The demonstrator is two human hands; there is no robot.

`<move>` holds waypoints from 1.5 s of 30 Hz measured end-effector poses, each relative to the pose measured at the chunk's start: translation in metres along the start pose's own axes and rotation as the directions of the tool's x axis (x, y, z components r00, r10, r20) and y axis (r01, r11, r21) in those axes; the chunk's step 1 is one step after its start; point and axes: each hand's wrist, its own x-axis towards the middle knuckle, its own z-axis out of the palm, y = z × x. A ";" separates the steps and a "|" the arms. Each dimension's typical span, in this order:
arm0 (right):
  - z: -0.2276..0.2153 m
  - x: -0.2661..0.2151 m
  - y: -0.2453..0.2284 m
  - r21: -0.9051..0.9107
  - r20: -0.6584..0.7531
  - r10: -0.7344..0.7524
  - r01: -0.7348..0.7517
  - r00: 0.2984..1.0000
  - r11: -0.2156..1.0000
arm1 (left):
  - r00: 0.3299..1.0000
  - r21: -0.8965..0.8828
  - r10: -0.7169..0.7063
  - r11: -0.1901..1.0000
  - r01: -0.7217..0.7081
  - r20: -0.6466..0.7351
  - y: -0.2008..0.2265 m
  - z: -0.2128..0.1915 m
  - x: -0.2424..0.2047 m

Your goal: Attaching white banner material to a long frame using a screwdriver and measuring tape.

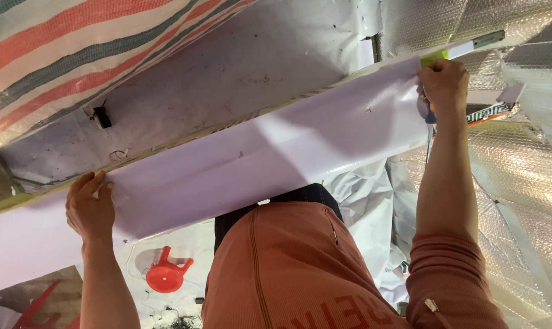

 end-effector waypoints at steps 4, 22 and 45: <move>0.005 0.006 0.015 0.021 -0.033 -0.054 0.055 0.998 0.998 | 0.997 0.010 -0.067 0.998 0.066 0.045 0.001 -0.001 0.003; 0.006 0.014 0.031 0.046 -0.109 -0.433 0.439 0.895 0.897 | 0.999 0.025 -0.012 1.000 0.011 0.039 -0.003 0.001 0.004; -0.008 0.005 -0.009 0.149 0.027 -0.011 0.006 1.000 0.989 | 0.975 0.135 0.199 0.974 -0.185 -0.100 -0.013 0.024 -0.003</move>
